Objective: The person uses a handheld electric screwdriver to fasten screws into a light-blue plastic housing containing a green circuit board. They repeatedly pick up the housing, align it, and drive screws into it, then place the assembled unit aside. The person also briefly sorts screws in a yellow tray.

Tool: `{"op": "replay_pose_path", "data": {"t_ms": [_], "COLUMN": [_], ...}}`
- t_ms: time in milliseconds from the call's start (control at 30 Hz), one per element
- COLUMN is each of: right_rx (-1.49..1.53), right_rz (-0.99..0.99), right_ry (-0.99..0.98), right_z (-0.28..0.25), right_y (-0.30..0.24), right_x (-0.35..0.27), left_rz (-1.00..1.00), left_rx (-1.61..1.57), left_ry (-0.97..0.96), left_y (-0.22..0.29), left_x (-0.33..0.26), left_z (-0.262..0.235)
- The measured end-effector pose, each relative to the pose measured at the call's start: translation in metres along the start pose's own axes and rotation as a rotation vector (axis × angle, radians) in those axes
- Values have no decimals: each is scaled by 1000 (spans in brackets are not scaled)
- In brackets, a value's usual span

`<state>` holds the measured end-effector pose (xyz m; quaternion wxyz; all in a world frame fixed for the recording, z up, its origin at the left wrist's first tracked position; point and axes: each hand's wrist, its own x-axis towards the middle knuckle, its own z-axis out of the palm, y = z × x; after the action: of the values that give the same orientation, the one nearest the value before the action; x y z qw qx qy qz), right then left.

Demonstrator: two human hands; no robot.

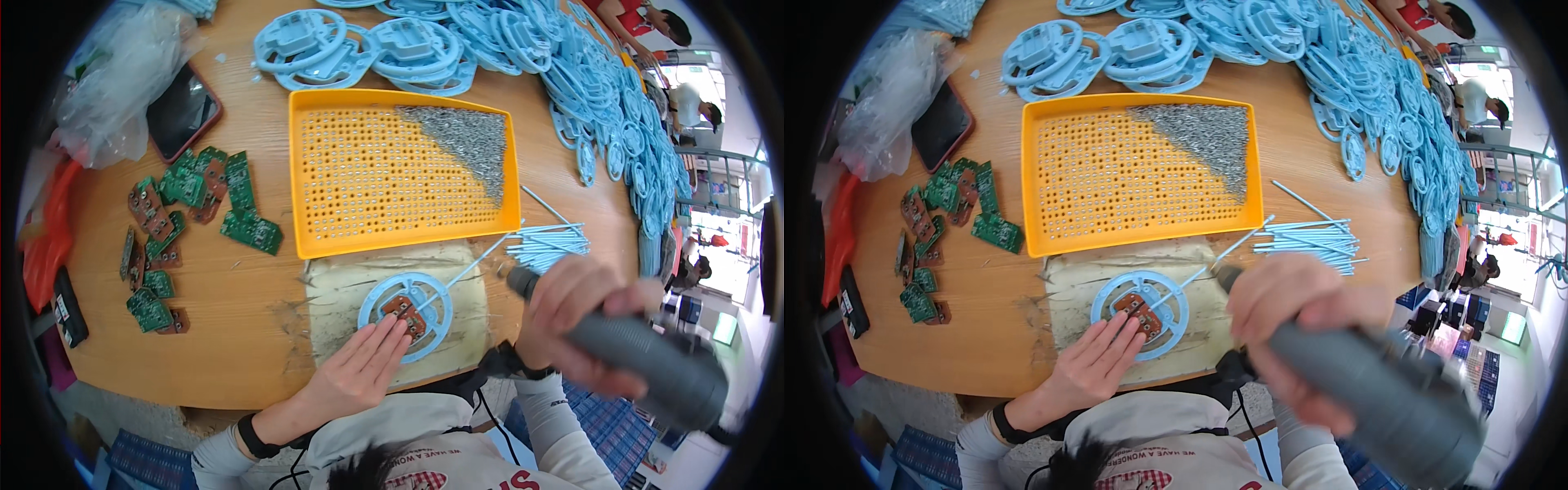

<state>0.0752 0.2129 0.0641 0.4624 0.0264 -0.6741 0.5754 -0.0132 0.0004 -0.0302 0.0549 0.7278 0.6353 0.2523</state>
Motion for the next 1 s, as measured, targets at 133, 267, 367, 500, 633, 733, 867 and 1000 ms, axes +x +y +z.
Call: {"op": "replay_pose_path", "data": {"t_ms": [133, 267, 367, 500, 633, 733, 867, 1000], "right_rx": [-31, 27, 81, 46, 60, 126, 306, 391], "right_rz": [2, -6, 17, 0, 8, 19, 75, 122], "right_ry": [-216, -281, -301, -268, -209, -230, -225, -253], "right_z": [33, 49, 48, 53, 53, 49, 47, 47], "right_y": [-10, 2, 7, 10, 1, -8, -20, -25], "right_x": [-6, -18, -25, -28, -26, -21, -25, -27], "left_rz": [24, 38, 36, 25, -26, -121, -359, -366], "left_rx": [-17, -30, -38, -37, -235, -410, -375, -411], "left_ry": [1, 45, 55, 70, 170, 434, 373, 363], "left_y": [-1, 0, 0, 0, -1, -1, 1, 0], "left_x": [5, 5, 3, 1, 3, 1, 14, 19], "left_z": [-2, 0, 0, 3, 2, 3, -19, -24]}}
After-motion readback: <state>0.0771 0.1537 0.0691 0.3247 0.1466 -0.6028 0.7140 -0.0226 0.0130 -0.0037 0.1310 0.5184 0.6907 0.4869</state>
